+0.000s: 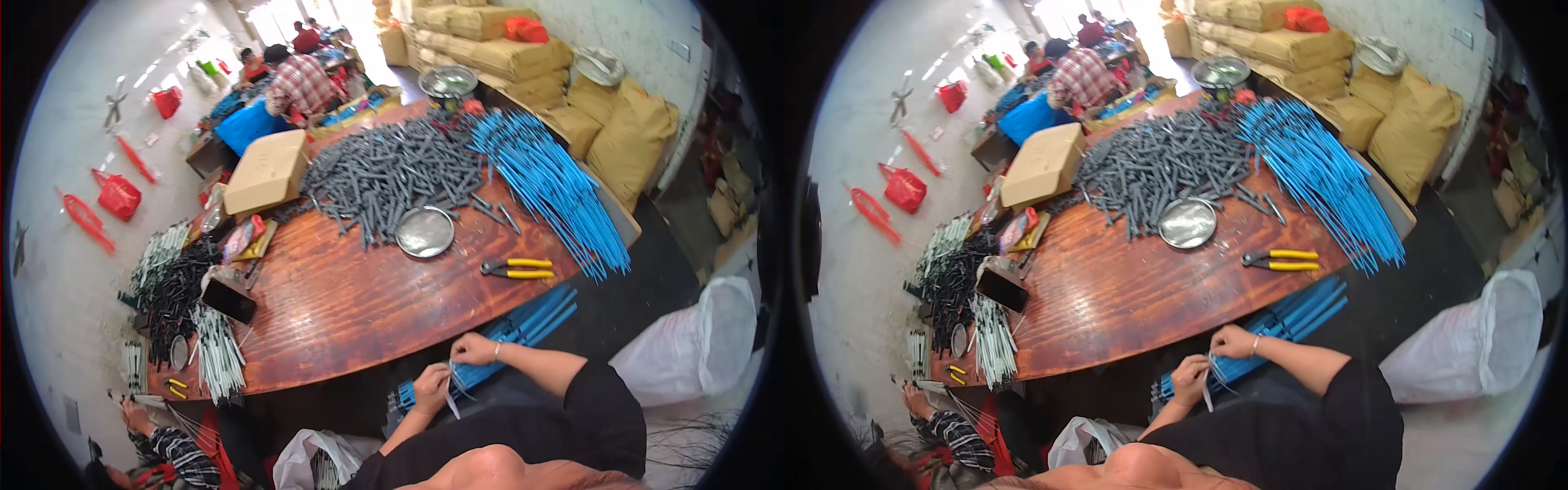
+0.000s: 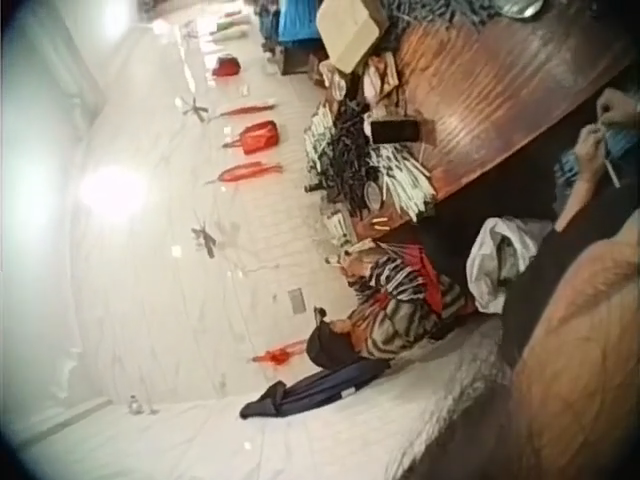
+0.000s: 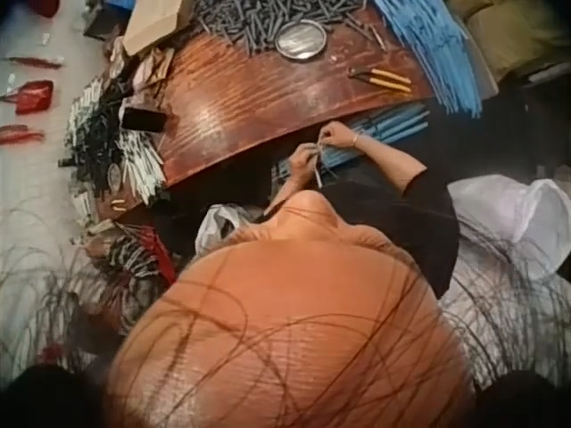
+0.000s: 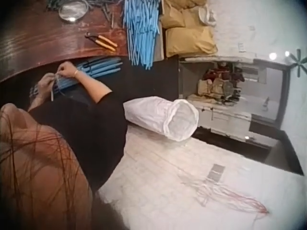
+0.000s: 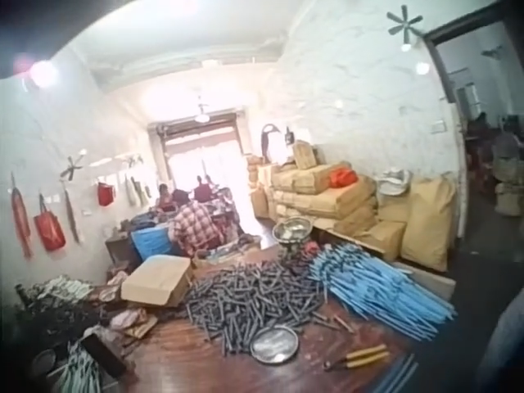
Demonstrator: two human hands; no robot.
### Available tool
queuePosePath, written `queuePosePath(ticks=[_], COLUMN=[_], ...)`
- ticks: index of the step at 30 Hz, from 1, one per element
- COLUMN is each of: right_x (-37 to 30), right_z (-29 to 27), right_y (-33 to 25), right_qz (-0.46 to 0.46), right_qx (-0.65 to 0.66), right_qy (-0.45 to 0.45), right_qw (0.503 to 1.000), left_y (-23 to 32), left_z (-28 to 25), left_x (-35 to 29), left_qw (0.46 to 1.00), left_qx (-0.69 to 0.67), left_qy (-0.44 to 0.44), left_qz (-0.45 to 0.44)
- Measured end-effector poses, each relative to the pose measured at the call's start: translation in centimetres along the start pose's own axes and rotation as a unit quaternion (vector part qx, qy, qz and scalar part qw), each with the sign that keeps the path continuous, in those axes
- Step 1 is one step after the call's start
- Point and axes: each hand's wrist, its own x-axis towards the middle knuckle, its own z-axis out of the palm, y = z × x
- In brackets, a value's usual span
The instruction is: Assembling, cutting, and bundling blue wire harnesses at a production workbench.
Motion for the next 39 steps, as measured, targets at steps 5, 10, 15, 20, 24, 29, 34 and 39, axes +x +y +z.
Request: queuePosePath(ticks=[5, 10, 15, 20, 24, 29, 34, 39], right_x=[0.4, 0.2, 0.2, 1.3, 1.2, -3.4, -14.5, -33.4], right_z=[0.9, 2.0, 2.6, 1.7, 1.1, 0.5, -6.5, -12.9], right_y=[-0.1, 0.2, -0.3, 1.2, 0.6, -3.1, -10.9, -12.5], right_qz=[0.016, 0.041, 0.093, 0.116, 0.126, 0.045, 0.016, -0.287], right_qx=[-0.036, -0.113, -0.158, -0.172, -0.164, 0.021, 0.246, 0.183], right_qy=[0.07, 0.135, 0.134, 0.107, 0.076, 0.187, -0.104, 0.2], right_qw=[0.997, 0.984, 0.974, 0.972, 0.975, 0.981, 0.964, 0.919], left_y=[0.4, 1.1, 1.3, 2.8, 1.4, 1.9, 4.1, 8.1], left_z=[-0.7, -1.5, -2.3, -2.9, 0.4, 0.9, -1.9, -4.9], left_x=[1.2, -0.6, -3.2, 0.7, 2.0, 3.3, 4.0, 5.5], left_qw=[0.994, 0.987, 0.975, 0.958, 0.884, 0.817, 0.84, 0.879], left_qx=[-0.073, -0.039, 0.012, 0.18, 0.397, 0.301, 0.249, 0.159], left_qy=[-0.076, -0.159, -0.222, -0.217, -0.242, -0.455, -0.474, -0.449], left_qz=[0.002, -0.001, 0.01, 0.056, -0.051, -0.188, -0.093, 0.024])
